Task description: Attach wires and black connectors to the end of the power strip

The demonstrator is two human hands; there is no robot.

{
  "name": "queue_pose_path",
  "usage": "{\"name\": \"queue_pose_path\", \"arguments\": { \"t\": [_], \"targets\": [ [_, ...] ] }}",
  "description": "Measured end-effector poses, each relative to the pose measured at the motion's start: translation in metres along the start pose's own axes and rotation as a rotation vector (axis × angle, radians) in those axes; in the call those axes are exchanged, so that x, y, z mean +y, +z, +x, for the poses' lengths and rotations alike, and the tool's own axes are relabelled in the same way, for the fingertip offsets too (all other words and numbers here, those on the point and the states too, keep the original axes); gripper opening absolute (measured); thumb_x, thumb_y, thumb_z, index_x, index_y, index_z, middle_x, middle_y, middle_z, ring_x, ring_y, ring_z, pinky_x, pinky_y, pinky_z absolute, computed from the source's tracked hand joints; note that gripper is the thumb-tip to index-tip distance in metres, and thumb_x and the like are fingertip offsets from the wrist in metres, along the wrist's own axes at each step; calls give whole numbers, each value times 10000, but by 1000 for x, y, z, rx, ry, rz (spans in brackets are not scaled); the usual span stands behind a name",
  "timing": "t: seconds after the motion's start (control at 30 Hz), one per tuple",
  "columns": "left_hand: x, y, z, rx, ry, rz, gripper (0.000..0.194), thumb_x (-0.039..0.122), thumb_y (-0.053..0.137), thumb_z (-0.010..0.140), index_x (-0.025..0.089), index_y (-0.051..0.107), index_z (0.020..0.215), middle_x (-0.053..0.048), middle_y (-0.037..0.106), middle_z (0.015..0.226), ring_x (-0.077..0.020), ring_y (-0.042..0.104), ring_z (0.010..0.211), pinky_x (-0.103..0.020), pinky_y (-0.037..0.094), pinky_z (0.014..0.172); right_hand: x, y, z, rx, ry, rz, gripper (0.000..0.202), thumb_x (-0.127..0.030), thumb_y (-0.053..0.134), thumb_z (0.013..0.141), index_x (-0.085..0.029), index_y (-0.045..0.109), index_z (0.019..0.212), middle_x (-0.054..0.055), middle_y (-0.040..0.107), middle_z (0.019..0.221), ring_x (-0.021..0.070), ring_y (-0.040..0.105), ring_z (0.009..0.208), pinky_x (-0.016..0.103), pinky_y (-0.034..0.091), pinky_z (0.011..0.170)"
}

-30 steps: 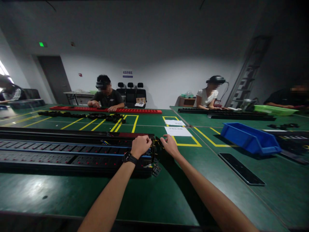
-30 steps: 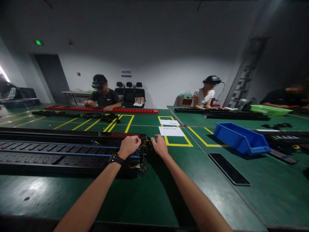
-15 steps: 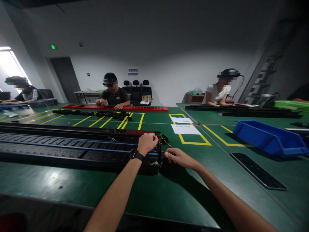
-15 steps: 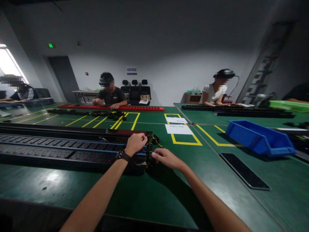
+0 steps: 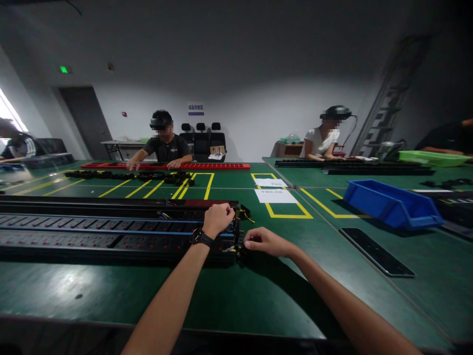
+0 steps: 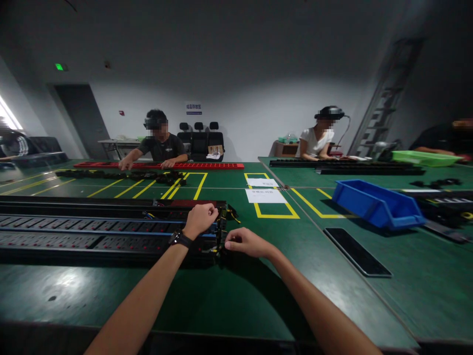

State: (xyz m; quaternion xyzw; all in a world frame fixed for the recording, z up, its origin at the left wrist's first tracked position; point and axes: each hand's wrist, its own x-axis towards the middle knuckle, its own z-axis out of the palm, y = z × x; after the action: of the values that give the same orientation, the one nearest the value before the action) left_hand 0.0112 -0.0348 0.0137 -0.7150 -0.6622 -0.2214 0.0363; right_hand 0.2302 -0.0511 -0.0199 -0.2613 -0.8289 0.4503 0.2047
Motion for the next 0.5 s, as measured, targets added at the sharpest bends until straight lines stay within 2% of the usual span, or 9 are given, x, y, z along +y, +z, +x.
{"name": "queue_pose_path", "arguments": {
  "t": [0.2,0.33,0.4,0.5],
  "targets": [
    [2,-2,0,-13,-17,7,325,420,478,957,228,730,884,-68,762,887,-208,717,861,-261,496,734,1,-8,-2,-116,32,15,513,-636,670,835,-126,721,860,14,643,742,130,527,656,239,392,607],
    [1,-1,1,3,-2,10,322,417,471,953,236,725,872,-65,761,877,-219,719,849,-274,495,726,6,-24,-7,-196,60,6,482,-606,689,823,-127,739,852,12,654,738,131,536,663,247,400,630],
    [0,0,1,3,1,7,325,414,464,952,239,727,876,-66,760,876,-219,716,845,-275,493,730,13,-38,-12,-184,88,-33,459,-584,690,826,-127,739,834,5,644,715,125,521,640,245,379,610],
    [-1,-1,1,-6,8,-10,323,402,459,948,239,725,865,-64,755,854,-212,712,825,-266,484,715,29,-60,-22,-64,169,-161,432,-548,652,860,-126,737,819,14,638,695,125,511,611,251,352,580]
  ]
}}
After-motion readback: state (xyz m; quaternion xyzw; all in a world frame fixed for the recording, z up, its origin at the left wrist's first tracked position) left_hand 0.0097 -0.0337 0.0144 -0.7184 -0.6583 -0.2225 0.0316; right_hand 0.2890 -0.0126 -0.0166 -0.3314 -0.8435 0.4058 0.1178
